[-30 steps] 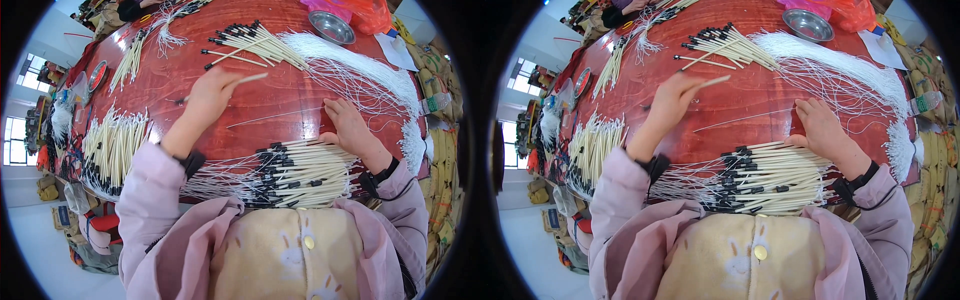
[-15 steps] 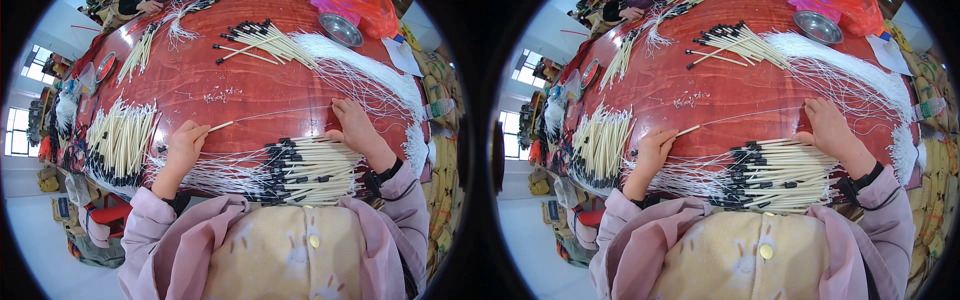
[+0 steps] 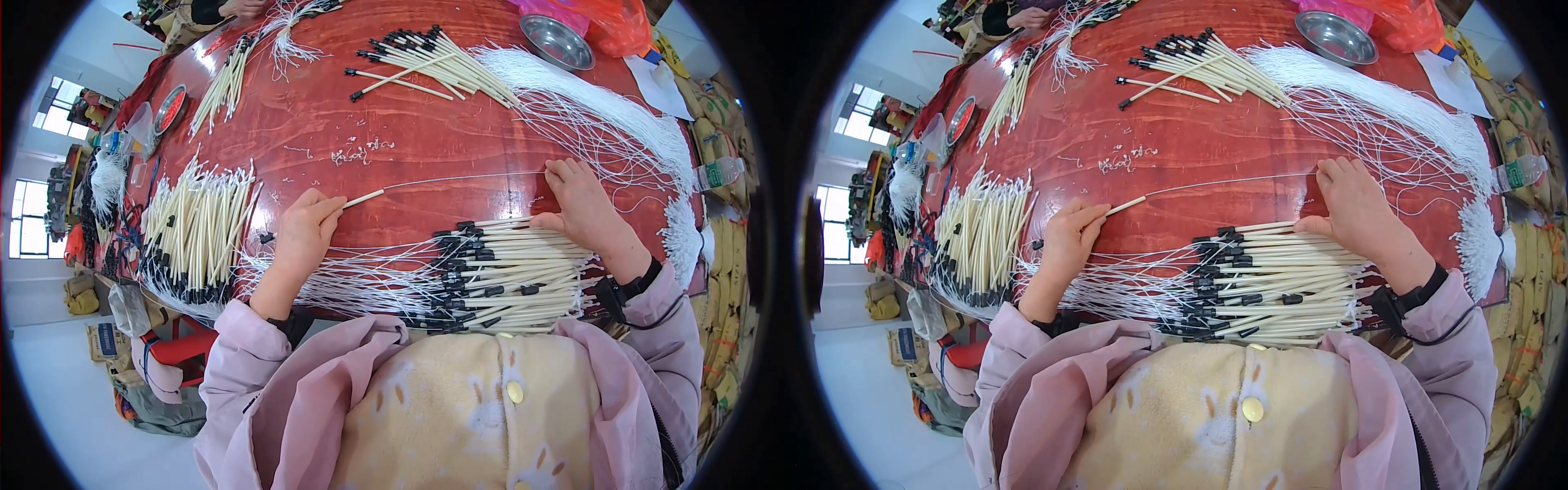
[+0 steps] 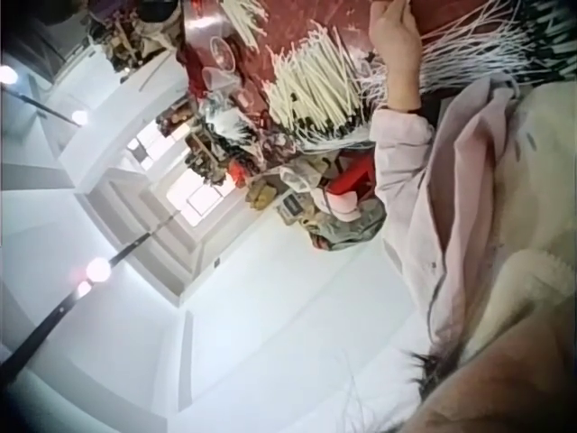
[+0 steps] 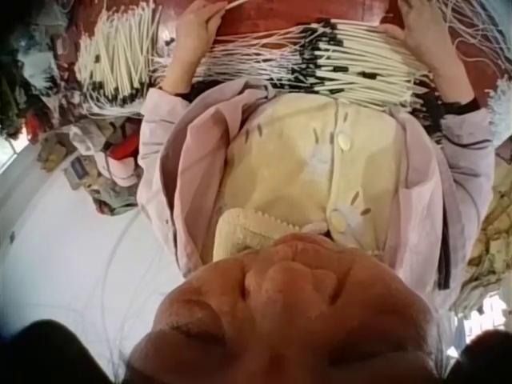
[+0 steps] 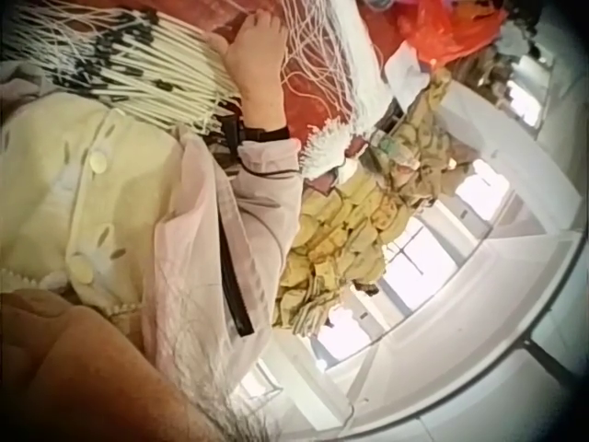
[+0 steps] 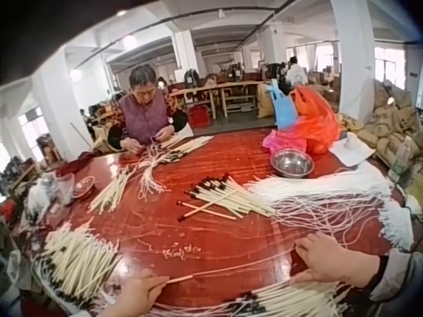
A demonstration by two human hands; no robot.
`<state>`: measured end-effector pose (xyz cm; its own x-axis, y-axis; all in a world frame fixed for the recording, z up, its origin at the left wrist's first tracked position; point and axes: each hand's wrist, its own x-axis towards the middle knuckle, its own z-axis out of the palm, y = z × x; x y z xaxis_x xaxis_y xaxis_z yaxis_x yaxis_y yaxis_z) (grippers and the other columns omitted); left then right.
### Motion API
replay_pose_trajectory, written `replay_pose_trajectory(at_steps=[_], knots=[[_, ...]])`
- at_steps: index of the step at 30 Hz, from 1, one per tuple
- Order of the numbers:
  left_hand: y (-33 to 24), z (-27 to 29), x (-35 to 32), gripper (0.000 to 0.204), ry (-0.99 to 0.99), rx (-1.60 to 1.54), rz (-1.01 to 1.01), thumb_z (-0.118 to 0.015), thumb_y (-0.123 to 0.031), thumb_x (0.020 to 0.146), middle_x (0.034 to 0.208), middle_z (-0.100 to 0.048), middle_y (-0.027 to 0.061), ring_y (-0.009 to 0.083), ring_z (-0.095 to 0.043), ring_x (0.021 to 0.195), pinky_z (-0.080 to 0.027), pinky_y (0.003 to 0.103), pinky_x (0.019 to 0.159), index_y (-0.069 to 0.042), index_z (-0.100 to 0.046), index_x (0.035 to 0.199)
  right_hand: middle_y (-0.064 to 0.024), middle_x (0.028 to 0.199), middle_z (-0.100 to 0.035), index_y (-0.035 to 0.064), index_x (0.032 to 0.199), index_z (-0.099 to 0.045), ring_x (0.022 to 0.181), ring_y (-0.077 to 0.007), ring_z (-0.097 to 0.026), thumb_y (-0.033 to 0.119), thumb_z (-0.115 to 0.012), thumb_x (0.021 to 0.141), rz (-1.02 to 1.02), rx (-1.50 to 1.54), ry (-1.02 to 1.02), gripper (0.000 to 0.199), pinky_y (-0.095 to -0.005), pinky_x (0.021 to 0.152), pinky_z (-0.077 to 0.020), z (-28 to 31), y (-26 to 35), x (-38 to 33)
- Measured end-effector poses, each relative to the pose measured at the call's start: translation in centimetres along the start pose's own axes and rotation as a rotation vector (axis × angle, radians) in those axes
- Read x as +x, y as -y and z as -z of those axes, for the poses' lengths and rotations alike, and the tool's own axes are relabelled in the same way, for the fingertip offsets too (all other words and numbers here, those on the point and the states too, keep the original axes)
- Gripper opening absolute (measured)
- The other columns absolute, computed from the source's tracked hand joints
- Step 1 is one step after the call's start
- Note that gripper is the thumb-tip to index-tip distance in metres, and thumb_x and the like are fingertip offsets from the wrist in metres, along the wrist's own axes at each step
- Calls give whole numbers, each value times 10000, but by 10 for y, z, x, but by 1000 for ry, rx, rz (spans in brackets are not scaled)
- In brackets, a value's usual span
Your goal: The person assembles components by hand, threading a white cord through a white stick and sliding a black plastic cap onto the end. They then place the completed assembly onto a growing pile on the table.
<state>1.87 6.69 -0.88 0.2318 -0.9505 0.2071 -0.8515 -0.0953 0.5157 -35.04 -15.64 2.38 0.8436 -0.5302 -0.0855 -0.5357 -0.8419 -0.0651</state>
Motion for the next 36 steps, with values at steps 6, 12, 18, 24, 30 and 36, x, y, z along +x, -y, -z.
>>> replay_pose_trajectory(at_steps=[6, 12, 18, 24, 30, 36], knots=[[5, -1, 2, 189, -8, 14, -10, -679, -43, 893, 856, -650, 145, 314, -645, 762, -499, 378, 677, -32, -751, 1067, -229, 1320, -545, -135, 1225, -583, 1208, -386, -498, 555, -739, 766, -1, 13, 10, 844, -455, 1087, -383, 1, 1, 2], [0, -1, 8, 190, 8, 21, -16, -683, -51, 890, 853, -648, 143, 317, -645, 766, -499, 384, 678, -32, -750, 1067, -227, 1324, -543, -131, 1221, -587, 1209, -385, -497, 532, -752, 757, -24, 13, 37, 826, -453, 1092, -378, 4, 1, 3], [-15, -28, 39, 119, 21, 245, -254, -640, -90, 850, 838, -634, 97, 306, -663, 809, -551, 397, 706, -81, -745, 905, -226, 1344, -533, -131, 1218, -589, 1207, -383, -495, 533, -722, 790, -7, -1, 62, 802, -460, 1091, -372, 6, 2, 5], [-98, -105, 103, 98, 169, 288, -600, -668, -117, 769, 853, -633, 91, 281, -675, 872, -567, 402, 706, -77, -684, 857, -220, 1385, -520, -137, 1245, -572, 1224, -382, -486, 527, -695, 824, 201, 49, -12, 795, -458, 1093, -365, -9, 18, 23], [-136, -89, 95, 168, 216, 286, -551, -676, -169, 810, 970, -653, 101, 279, -652, 985, -544, 415, 769, -78, -694, 950, -188, 1417, -518, -73, 1326, -547, 1244, -368, -487, 432, -707, 843, 224, 185, -197, 716, -446, 1100, -360, -24, -7, 22], [-69, -28, 72, 239, -143, 406, -150, -736, -247, 854, 1012, -640, 105, 330, -615, 1049, -536, 450, 802, -66, -662, 991, -166, 1399, -541, -6, 1319, -585, 1244, -357, -502, 260, -748, 823, 181, 266, -284, 586, -442, 1094, -368, -16, -2, 36]])
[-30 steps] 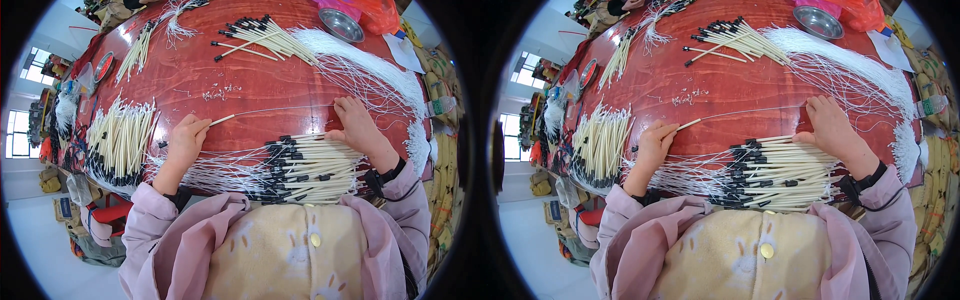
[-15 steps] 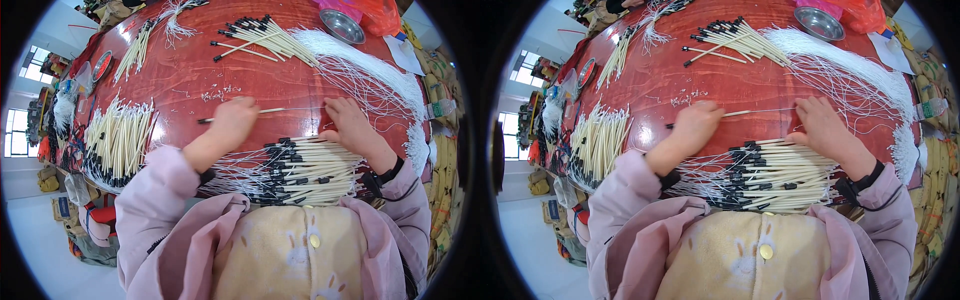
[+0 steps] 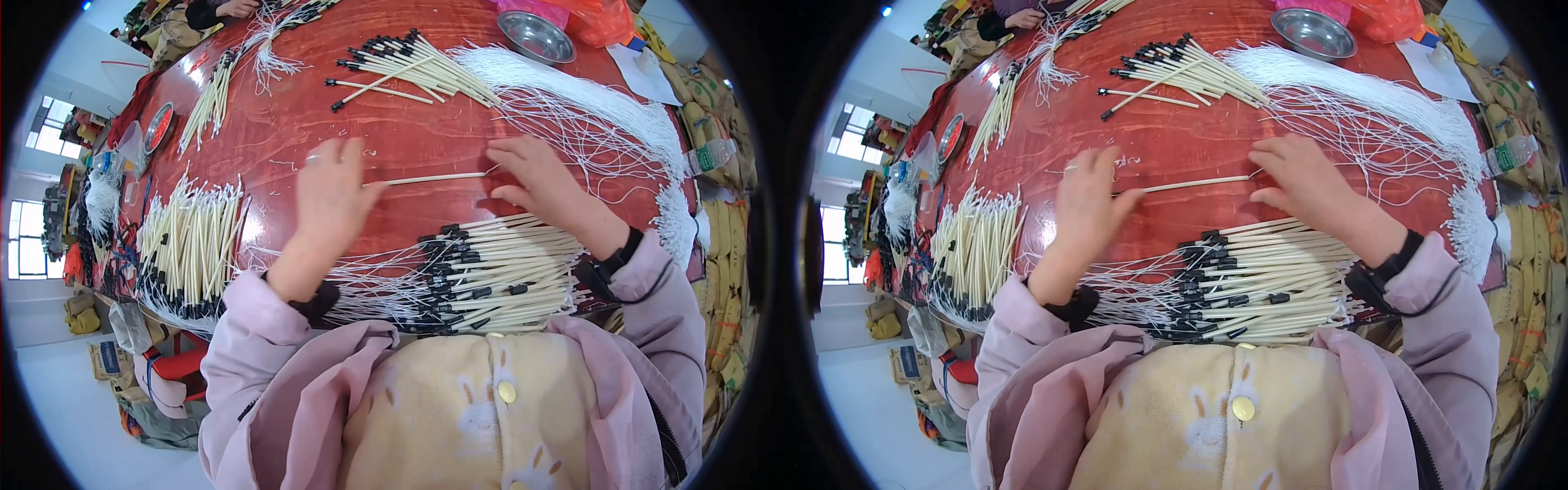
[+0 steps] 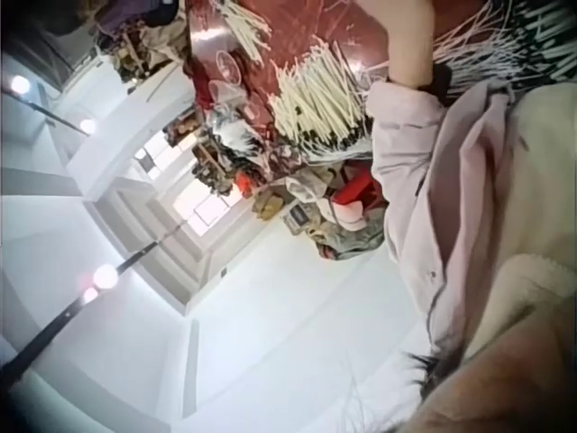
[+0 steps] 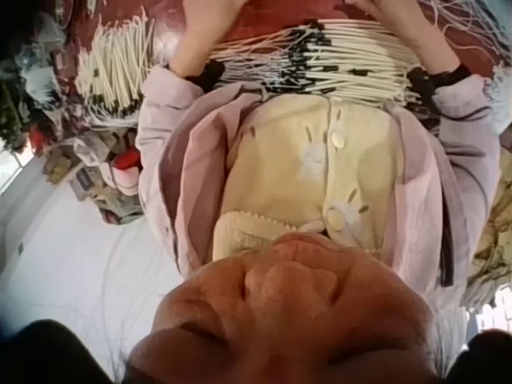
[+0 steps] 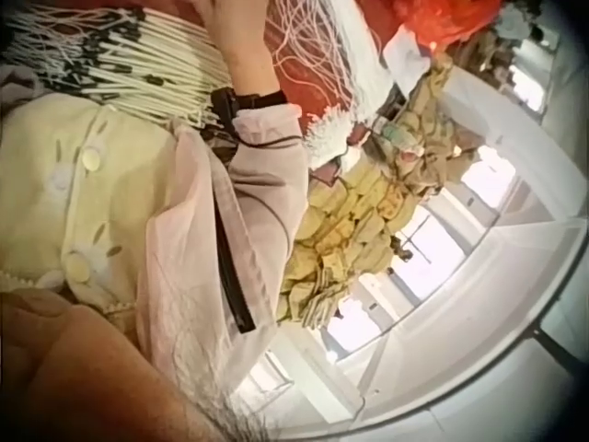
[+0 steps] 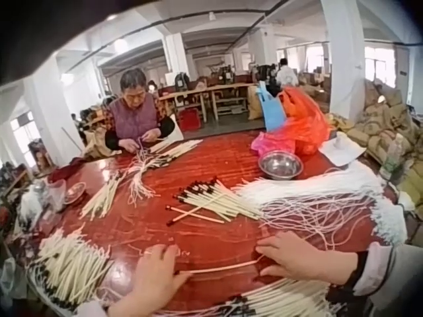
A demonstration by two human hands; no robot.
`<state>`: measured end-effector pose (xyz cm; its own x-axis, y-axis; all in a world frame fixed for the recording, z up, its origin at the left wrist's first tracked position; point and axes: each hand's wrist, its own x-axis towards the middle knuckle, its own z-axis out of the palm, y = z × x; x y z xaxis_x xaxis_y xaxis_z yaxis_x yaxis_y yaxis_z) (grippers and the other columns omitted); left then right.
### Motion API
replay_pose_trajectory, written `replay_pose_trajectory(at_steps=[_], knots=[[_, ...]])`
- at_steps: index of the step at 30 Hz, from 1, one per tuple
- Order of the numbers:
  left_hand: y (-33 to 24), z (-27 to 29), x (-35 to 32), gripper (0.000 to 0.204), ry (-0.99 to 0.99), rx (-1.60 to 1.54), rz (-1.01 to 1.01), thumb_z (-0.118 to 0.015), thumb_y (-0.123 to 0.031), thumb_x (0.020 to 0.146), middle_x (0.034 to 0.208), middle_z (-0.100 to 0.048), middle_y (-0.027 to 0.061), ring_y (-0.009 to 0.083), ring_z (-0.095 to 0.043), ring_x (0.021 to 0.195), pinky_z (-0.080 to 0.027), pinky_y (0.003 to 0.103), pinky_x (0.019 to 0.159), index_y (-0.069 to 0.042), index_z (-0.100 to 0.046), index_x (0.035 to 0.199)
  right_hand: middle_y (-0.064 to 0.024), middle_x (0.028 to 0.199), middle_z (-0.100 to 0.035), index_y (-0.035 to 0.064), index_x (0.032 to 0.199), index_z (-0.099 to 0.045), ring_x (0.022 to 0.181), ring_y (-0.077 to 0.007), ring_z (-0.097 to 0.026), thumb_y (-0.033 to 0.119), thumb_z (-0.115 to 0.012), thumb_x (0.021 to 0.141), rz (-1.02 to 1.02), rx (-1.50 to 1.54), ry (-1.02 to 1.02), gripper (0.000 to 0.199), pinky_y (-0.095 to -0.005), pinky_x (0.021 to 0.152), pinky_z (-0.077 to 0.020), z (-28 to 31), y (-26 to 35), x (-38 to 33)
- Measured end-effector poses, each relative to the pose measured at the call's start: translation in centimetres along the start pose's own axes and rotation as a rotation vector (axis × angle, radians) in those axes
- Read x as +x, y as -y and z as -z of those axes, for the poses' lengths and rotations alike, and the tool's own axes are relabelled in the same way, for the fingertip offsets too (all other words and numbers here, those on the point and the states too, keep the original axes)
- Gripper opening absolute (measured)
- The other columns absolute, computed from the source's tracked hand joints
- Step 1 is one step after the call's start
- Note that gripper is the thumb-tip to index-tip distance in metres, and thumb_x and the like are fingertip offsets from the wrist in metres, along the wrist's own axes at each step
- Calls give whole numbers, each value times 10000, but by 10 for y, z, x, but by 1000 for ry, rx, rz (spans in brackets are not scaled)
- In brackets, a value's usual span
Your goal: The person assembles components by hand, threading a white cord through a white stick and sliding a black plastic cap onto the end. They then place the completed assembly onto a growing pile on the table.
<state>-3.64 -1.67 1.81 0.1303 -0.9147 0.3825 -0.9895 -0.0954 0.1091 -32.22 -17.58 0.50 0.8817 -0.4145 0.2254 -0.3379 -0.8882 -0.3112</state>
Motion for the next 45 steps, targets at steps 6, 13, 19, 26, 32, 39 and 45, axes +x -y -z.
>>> replay_pose_trajectory(at_steps=[6, 13, 19, 26, 32, 39, 45], knots=[[48, -19, -26, 246, 254, -67, 123, -729, -261, 872, 870, -657, 187, 386, -668, 902, -531, 469, 750, -31, -680, 943, -77, 1033, -639, 60, 963, -672, 1045, -270, -571, 126, -739, 771, 113, -161, 68, 214, -409, 936, -437, -27, 12, 31], [129, 24, -46, 175, -9, -119, 211, -687, -156, 891, 855, -663, 214, 350, -652, 809, -500, 414, 719, 19, -693, 881, -45, 805, -587, 79, 747, -612, 883, -246, -561, 62, -706, 711, 203, -218, 10, 102, -377, 842, -427, -6, 12, -2], [251, 118, -130, 218, -10, 160, 564, -710, -183, 863, 942, -691, 193, 359, -658, 871, -507, 429, 816, 26, -707, 924, -22, 813, -583, 78, 737, -589, 885, -242, -549, 95, -703, 726, 93, 165, 68, 116, -397, 831, -408, 71, 35, -56], [122, 60, -53, 376, 79, 81, 82, -793, -219, 788, 1085, -679, 214, 397, -630, 1053, -490, 453, 933, 24, -706, 1062, -61, 1001, -625, 68, 923, -648, 1010, -280, -556, 256, -787, 768, 56, 271, 181, 281, -422, 911, -411, 61, 43, -96], [-80, -53, 92, 236, 276, -394, -384, -673, -192, 876, 1063, -612, 160, 352, -618, 1047, -523, 463, 876, -27, -642, 1041, -104, 1162, -615, 59, 1093, -655, 1090, -304, -553, 355, -795, 795, -51, 100, 35, 443, -429, 966, -407, 68, 36, -83], [-123, -109, 113, 198, 309, -301, -357, -648, -148, 880, 1092, -584, 181, 383, -605, 1038, -526, 481, 835, -22, -591, 1022, -105, 1228, -607, 35, 1174, -636, 1151, -306, -548, 288, -768, 833, -130, 159, 23, 444, -435, 996, -407, 55, 26, -77], [-44, -55, 34, 120, 368, -126, -327, -539, -66, 879, 1016, -580, 179, 347, -639, 983, -570, 443, 772, -4, -573, 976, -141, 1374, -554, 23, 1287, -604, 1222, -335, -515, 271, -762, 839, -134, 98, -28, 536, -450, 1056, -390, 40, 8, -66]])
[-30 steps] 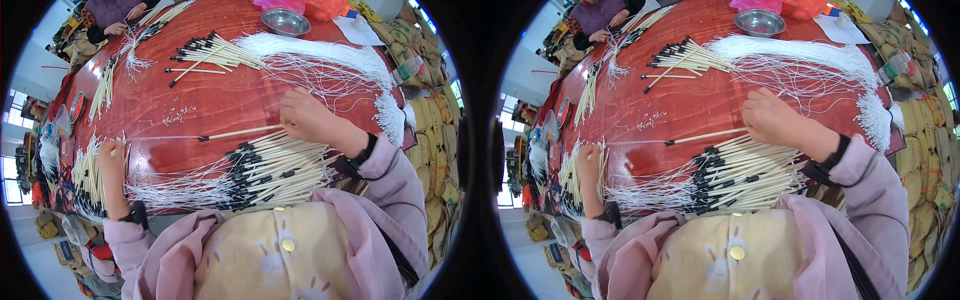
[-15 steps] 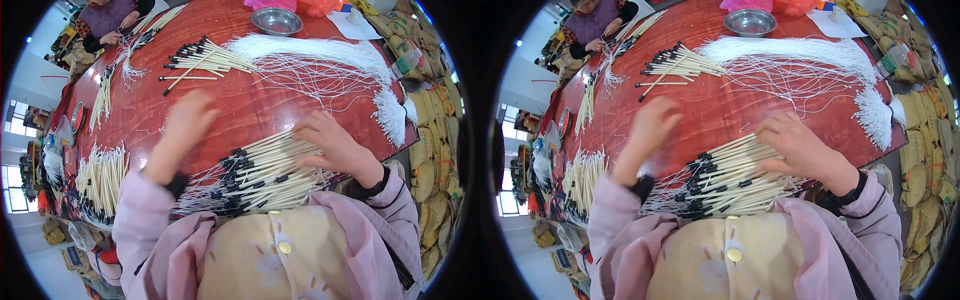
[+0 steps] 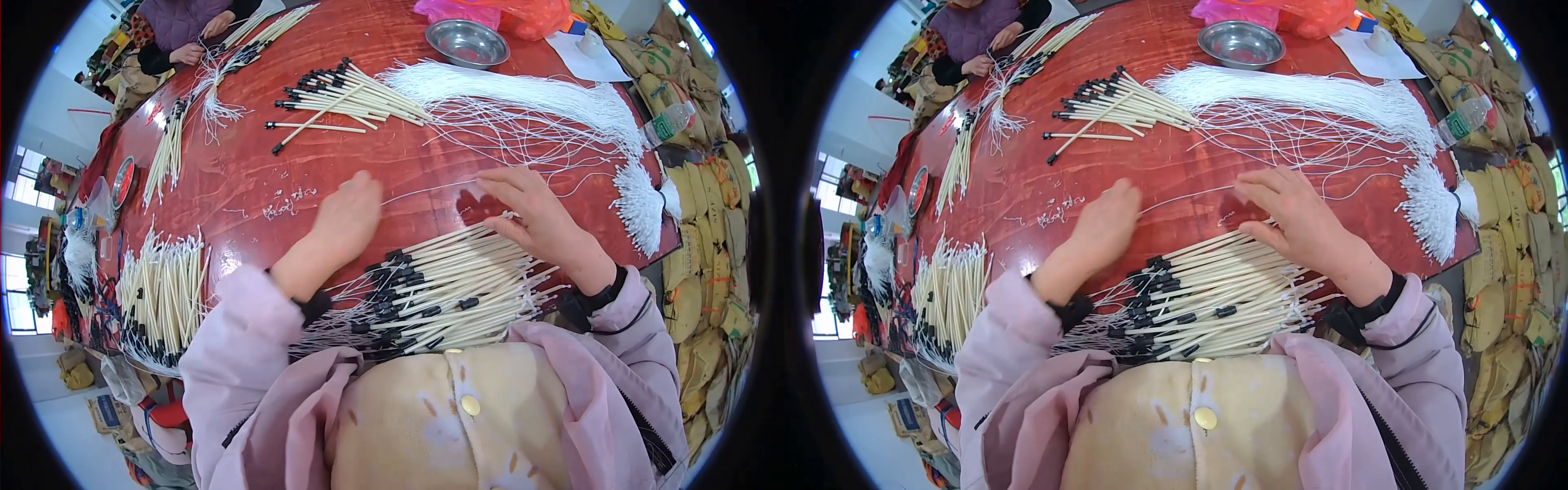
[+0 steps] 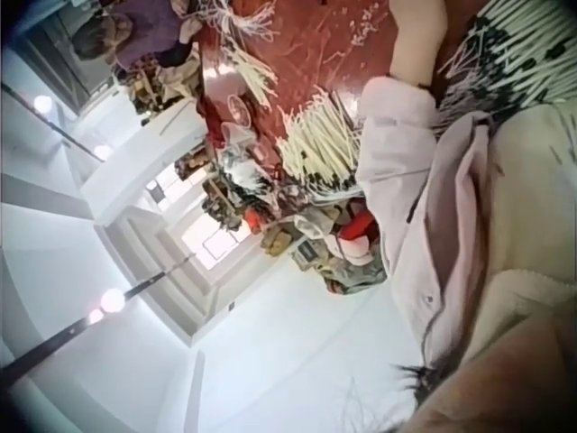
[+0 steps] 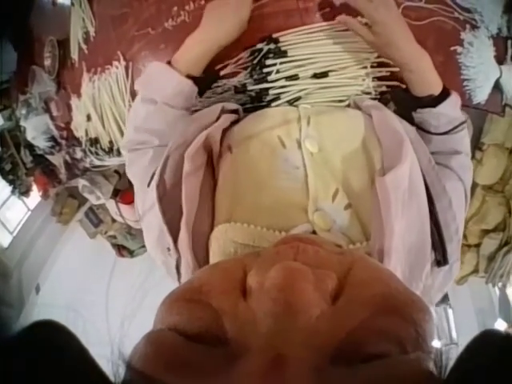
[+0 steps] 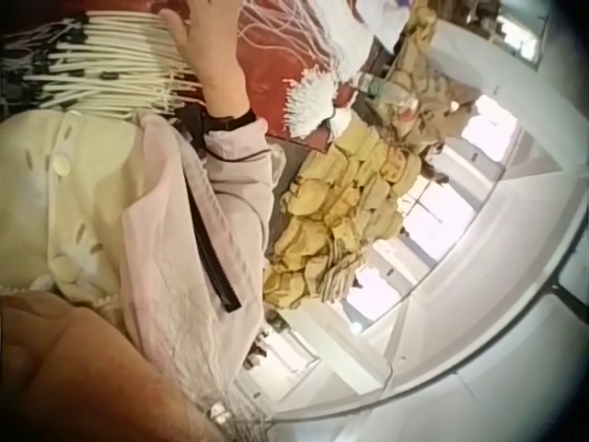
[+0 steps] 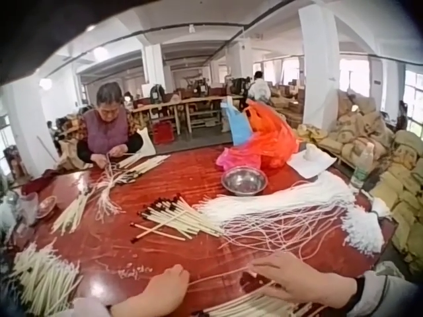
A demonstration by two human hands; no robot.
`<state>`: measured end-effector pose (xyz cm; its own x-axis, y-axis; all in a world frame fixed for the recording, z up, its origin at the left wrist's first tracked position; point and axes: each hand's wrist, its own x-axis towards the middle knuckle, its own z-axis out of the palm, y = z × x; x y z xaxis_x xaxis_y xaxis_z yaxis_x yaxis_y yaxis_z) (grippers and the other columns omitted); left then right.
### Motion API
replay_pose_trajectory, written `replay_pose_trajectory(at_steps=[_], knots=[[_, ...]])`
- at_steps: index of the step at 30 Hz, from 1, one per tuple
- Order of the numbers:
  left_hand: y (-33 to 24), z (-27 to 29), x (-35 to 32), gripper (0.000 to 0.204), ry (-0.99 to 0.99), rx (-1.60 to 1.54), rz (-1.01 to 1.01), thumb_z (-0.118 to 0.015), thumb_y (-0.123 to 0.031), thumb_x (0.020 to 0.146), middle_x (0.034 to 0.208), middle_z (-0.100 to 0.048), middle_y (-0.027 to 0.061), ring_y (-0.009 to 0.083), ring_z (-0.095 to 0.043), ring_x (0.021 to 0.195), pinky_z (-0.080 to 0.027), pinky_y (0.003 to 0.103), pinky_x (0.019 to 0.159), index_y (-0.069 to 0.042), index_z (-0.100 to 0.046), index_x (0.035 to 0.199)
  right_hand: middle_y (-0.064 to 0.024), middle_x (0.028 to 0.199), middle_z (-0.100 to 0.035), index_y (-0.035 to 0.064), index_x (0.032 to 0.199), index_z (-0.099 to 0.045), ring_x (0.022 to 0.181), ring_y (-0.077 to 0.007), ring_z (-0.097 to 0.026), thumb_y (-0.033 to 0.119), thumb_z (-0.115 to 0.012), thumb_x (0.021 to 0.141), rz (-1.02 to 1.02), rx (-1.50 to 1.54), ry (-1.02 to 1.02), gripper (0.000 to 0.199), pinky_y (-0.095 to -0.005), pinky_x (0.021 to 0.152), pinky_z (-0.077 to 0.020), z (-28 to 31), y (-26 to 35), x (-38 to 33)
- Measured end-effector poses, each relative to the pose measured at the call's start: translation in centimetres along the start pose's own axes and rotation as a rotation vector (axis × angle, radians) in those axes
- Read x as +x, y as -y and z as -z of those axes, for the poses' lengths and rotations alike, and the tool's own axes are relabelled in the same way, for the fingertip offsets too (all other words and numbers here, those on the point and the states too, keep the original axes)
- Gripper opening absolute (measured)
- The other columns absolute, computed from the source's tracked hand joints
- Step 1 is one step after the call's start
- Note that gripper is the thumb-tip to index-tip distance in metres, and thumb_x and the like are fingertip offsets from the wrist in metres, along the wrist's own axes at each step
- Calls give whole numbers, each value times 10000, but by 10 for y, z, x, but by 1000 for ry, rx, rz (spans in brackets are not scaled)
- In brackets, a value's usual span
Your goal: The person assembles components by hand, threading a white cord through a white stick and sliding a black plastic cap onto the end. They then place the completed assembly onto a growing pile on the table.
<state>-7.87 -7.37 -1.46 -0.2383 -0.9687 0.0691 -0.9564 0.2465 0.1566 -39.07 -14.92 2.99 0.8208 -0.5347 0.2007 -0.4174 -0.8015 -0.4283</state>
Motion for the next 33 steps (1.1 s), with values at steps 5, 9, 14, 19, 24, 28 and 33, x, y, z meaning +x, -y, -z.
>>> replay_pose_trajectory(at_steps=[5, 9, 14, 19, 24, 28, 33], knots=[[35, 13, -67, 135, 44, 74, 161, -581, -25, 844, 1039, -563, 173, 335, -640, 970, -570, 424, 759, -1, -563, 975, -171, 1505, -453, -2, 1373, -556, 1258, -361, -483, 310, -737, 859, 6, -129, 12, 628, -459, 1092, -374, -23, -6, 14], [37, 18, -89, 168, 20, 72, 213, -611, 6, 810, 1048, -556, 165, 330, -640, 973, -573, 417, 762, -2, -559, 971, -178, 1536, -418, -35, 1404, -514, 1277, -372, -462, 388, -703, 877, 36, -201, 176, 702, -468, 1107, -363, -31, 7, 26], [40, 15, -96, 185, -2, 103, 203, -627, 16, 794, 1048, -556, 157, 325, -639, 981, -576, 405, 756, 2, -562, 966, -177, 1540, -412, -76, 1421, -472, 1297, -379, -440, 467, -680, 864, 7, -281, 294, 804, -475, 1126, -347, -33, 7, 31], [40, 18, -95, 185, 23, 98, 208, -627, 19, 791, 1053, -557, 160, 325, -638, 983, -578, 397, 744, 10, -567, 965, -176, 1545, -407, -77, 1424, -471, 1303, -381, -433, 481, -679, 846, 36, -257, 216, 830, -466, 1130, -344, -34, -4, 32], [40, 18, -93, 190, 30, 100, 212, -626, 20, 788, 1054, -560, 163, 325, -639, 987, -583, 389, 738, 12, -573, 970, -174, 1542, -410, -87, 1417, -478, 1308, -379, -427, 524, -654, 841, 49, -330, 154, 857, -463, 1130, -345, -32, -2, 33], [42, 19, -94, 205, 70, 123, 233, -640, -1, 791, 1070, -566, 166, 328, -638, 1002, -585, 395, 748, 14, -577, 985, -175, 1535, -420, -91, 1406, -489, 1306, -379, -426, 550, -636, 845, 69, -373, 273, 865, -465, 1127, -347, -33, 2, 36], [51, 41, -72, 261, 176, 102, 257, -683, -101, 821, 1147, -582, 180, 354, -632, 1050, -576, 451, 802, 9, -594, 1040, -182, 1517, -444, -99, 1371, -520, 1283, -385, -436, 573, -633, 833, 75, -338, 308, 869, -468, 1115, -355, -27, -1, 41]])
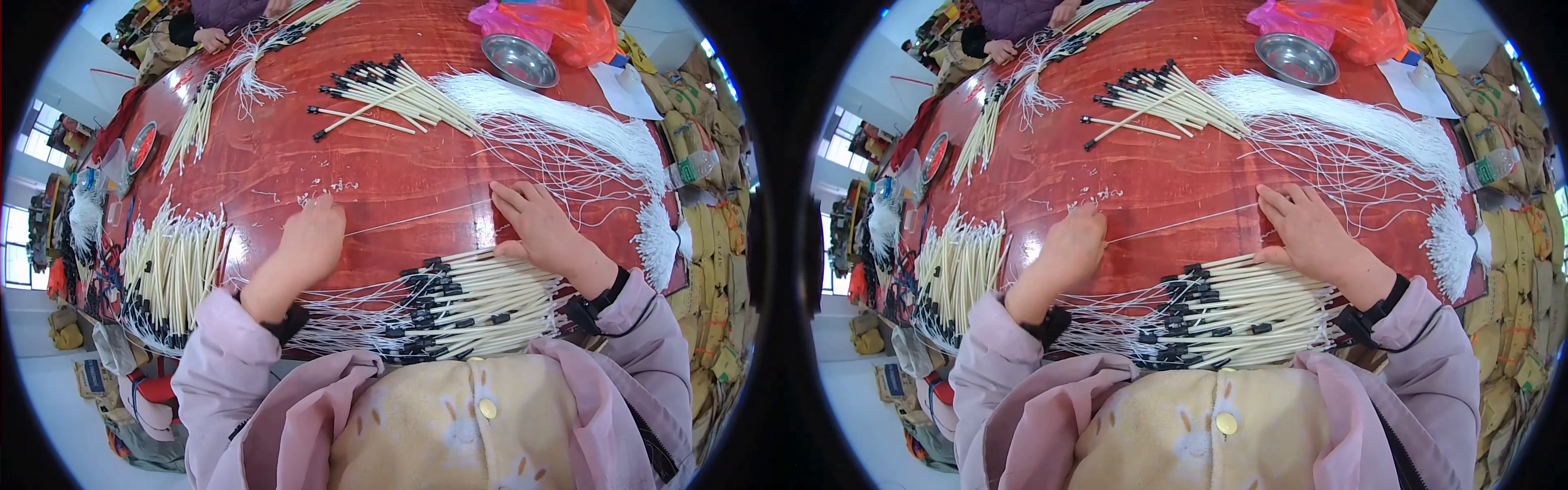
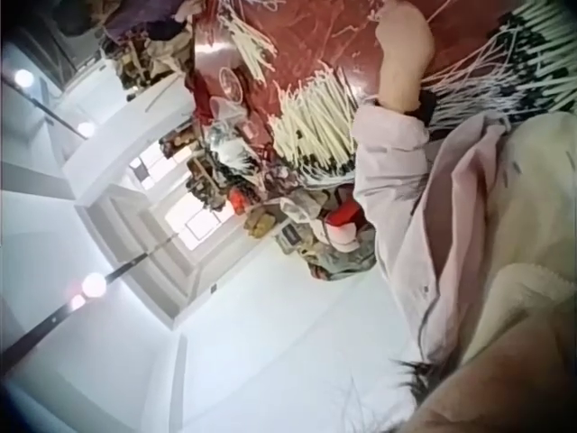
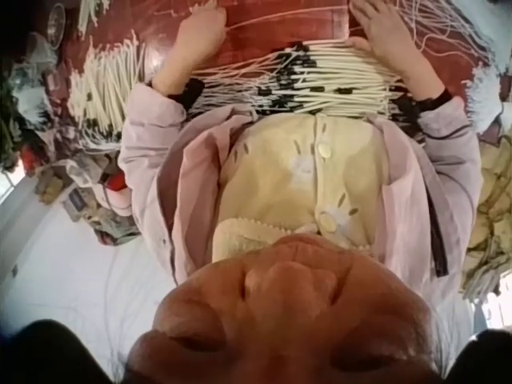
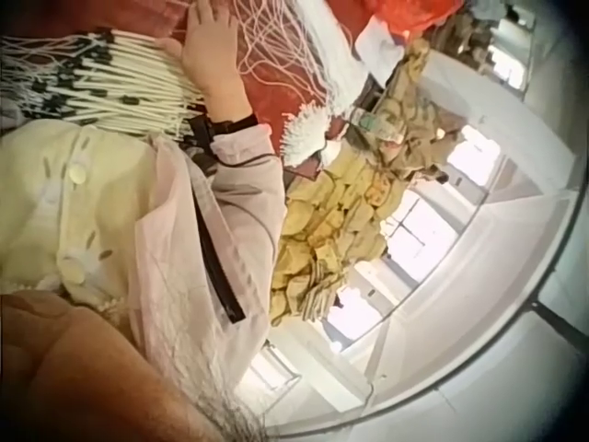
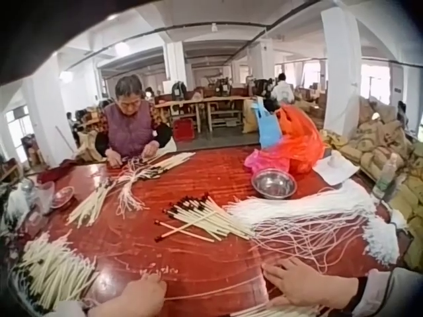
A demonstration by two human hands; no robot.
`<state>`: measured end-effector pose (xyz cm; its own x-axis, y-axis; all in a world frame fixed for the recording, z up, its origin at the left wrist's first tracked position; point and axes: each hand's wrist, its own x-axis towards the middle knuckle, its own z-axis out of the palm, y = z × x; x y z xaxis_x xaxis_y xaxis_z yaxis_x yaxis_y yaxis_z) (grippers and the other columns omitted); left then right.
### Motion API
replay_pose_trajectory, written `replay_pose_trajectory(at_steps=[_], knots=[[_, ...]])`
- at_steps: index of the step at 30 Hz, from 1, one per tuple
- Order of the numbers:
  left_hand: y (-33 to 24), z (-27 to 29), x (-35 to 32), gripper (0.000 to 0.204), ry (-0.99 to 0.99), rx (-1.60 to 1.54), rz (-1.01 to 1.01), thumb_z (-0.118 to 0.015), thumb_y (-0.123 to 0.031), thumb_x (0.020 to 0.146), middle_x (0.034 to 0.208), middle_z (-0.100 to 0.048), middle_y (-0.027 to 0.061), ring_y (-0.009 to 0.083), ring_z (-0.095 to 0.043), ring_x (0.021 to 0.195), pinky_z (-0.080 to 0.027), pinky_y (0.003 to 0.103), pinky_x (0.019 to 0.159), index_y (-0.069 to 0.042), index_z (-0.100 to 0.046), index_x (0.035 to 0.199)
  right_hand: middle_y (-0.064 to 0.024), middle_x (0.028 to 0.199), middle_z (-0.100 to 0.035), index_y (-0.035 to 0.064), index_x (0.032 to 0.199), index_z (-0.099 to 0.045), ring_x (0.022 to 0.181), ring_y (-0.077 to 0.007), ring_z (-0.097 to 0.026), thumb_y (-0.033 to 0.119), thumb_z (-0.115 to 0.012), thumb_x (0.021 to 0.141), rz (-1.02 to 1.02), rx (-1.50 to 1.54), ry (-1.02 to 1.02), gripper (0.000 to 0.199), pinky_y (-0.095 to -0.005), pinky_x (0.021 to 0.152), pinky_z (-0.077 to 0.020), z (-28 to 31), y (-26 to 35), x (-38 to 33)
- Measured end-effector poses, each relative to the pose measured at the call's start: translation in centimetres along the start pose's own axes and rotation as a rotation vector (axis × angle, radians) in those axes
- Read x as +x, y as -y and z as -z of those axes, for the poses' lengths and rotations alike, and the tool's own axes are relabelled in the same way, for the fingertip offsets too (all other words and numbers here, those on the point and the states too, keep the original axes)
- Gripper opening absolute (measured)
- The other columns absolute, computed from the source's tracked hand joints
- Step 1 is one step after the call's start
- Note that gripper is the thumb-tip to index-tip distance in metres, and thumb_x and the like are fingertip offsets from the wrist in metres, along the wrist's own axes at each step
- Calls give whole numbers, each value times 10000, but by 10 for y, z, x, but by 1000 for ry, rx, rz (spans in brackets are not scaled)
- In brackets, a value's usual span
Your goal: The person assembles components by hand, threading a white cord through a white stick and sliding a black plastic cap onto the end. They then place the completed assembly onto a growing pile on the table.
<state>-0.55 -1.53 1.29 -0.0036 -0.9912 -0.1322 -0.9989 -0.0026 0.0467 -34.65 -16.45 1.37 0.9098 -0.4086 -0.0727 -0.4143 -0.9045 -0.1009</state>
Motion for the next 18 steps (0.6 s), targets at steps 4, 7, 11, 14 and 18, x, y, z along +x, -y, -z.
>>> replay_pose_trajectory(at_steps=[4, 7, 11, 14, 18], knots=[[11, 24, 72, 311, -169, -136, -39, -708, -230, 852, 1146, -610, 194, 383, -614, 1100, -532, 495, 888, -28, -607, 1066, -195, 1502, -457, -108, 1346, -534, 1258, -390, -446, 602, -630, 816, 21, -1, -29, 891, -472, 1101, -362, -3, -1, 0], [5, 15, 147, 236, -416, -175, -82, -664, -198, 871, 1090, -637, 198, 375, -624, 1065, -526, 479, 878, -33, -593, 1024, -205, 1493, -462, -116, 1329, -541, 1242, -392, -454, 619, -628, 808, 39, 2, -53, 905, -476, 1091, -367, -3, 0, 2], [2, -10, 212, 173, -515, -62, -82, -599, -132, 894, 1011, -654, 184, 359, -657, 990, -547, 463, 813, -14, -580, 1019, -217, 1479, -470, -128, 1303, -551, 1220, -393, -468, 632, -626, 803, 24, 30, -56, 912, -478, 1078, -377, -4, 0, 5], [-5, -12, 218, 164, -520, -47, -78, -574, -109, 896, 965, -652, 174, 350, -668, 956, -553, 459, 780, -6, -574, 1023, -221, 1464, -482, -133, 1287, -559, 1205, -394, -479, 631, -628, 802, 19, 51, -66, 907, -477, 1071, -382, -7, -1, 3], [-11, -5, 207, 187, -539, 13, -152, -600, -81, 871, 938, -626, 158, 347, -668, 947, -554, 468, 746, -25, -569, 1046, -226, 1437, -503, -132, 1278, -568, 1185, -396, -491, 628, -633, 801, 27, 55, -110, 900, -480, 1065, -387, -8, 0, 3]])
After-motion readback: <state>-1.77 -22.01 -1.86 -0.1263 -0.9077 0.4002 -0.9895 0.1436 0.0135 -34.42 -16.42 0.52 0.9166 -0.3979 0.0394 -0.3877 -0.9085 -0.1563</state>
